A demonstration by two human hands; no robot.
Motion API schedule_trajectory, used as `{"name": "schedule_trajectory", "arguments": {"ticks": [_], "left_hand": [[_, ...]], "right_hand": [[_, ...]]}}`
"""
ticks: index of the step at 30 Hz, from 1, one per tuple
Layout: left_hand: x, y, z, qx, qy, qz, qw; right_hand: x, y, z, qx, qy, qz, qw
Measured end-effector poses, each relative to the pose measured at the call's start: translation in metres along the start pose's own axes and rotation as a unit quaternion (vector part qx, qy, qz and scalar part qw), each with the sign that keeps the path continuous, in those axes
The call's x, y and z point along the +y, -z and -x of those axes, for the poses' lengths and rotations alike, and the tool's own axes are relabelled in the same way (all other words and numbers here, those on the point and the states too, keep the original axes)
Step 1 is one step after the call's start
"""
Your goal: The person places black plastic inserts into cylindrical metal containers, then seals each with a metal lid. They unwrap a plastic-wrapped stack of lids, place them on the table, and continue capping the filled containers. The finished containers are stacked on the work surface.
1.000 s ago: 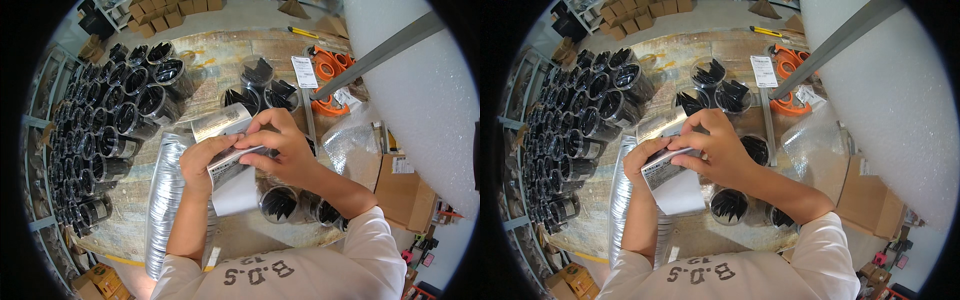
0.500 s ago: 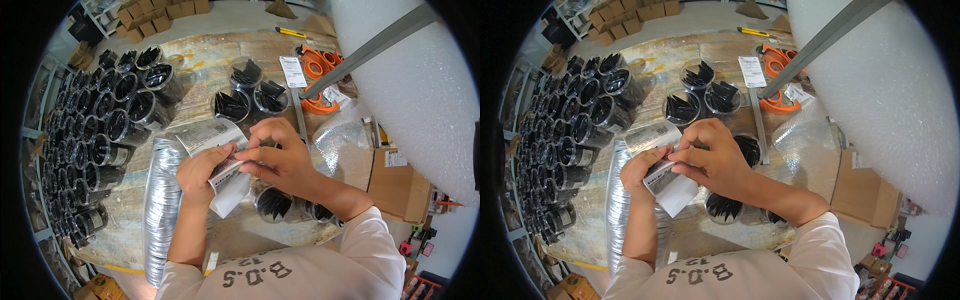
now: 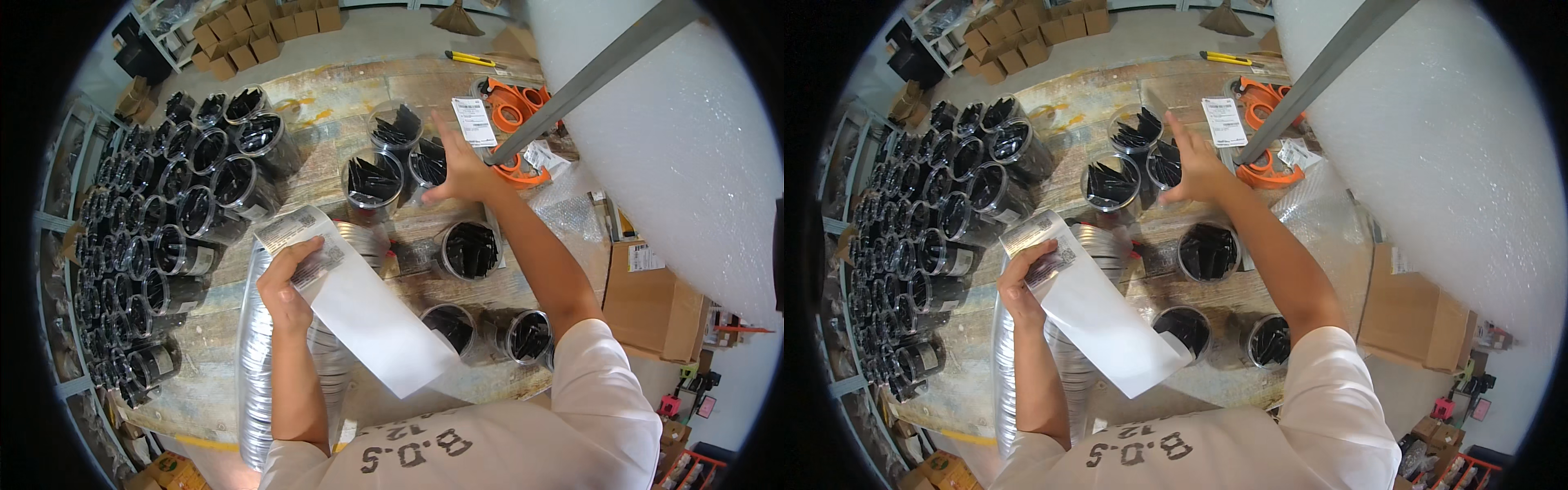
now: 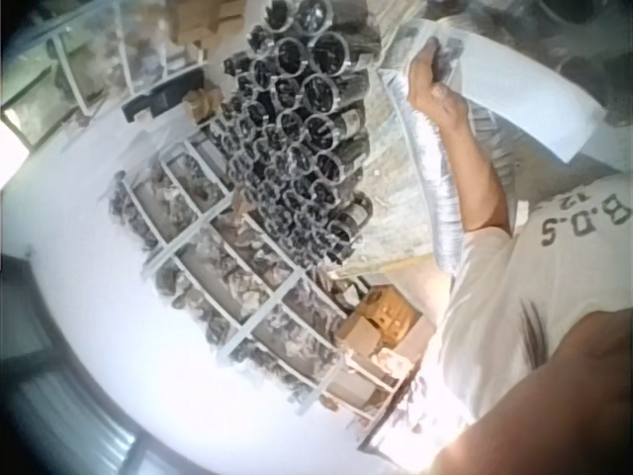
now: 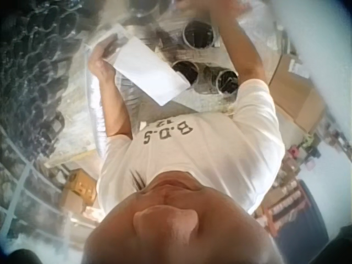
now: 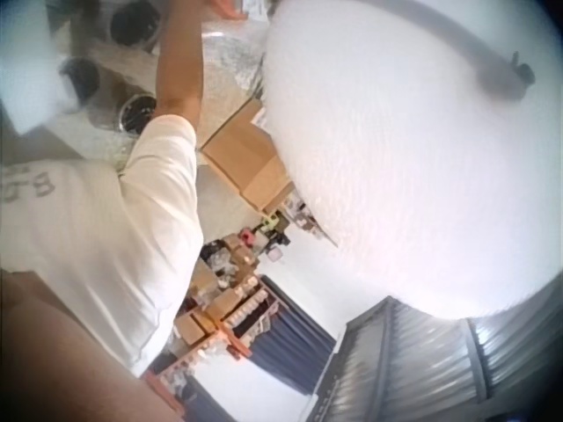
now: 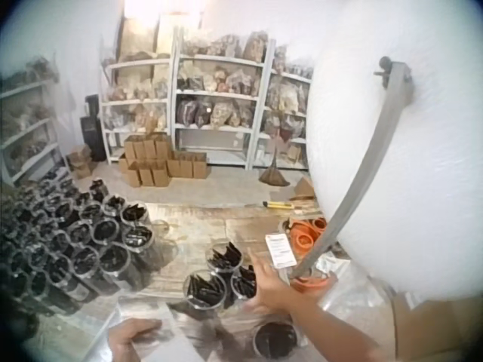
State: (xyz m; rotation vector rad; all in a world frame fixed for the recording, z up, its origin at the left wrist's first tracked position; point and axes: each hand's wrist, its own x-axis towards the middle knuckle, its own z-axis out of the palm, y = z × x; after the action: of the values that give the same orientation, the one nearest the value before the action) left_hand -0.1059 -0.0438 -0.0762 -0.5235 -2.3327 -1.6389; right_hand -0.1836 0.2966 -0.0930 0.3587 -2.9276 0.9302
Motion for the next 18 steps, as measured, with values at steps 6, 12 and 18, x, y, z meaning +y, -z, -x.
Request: {"name": "schedule_trajectory", "arguments": {"ticks": [6, 12, 18], "left_hand": [[0.057, 0.03, 0.006, -0.027, -0.022, 0.015, 0.999], [0.166, 0.03, 0.019, -0.12, -0.109, -0.02, 0.987], [0.211, 0.075, 0.059, -0.14, -0.086, -0.105, 0.981]], "right_hand": [[-0.104, 0.067, 0.04, 0.003, -0.087, -0.067, 0.994], [-0.238, 0.152, 0.12, -0.06, 0.077, -0.171, 0.98], [-0.316, 0.14, 0.177, -0.044, 0.185, -0.054, 0.98]]}}
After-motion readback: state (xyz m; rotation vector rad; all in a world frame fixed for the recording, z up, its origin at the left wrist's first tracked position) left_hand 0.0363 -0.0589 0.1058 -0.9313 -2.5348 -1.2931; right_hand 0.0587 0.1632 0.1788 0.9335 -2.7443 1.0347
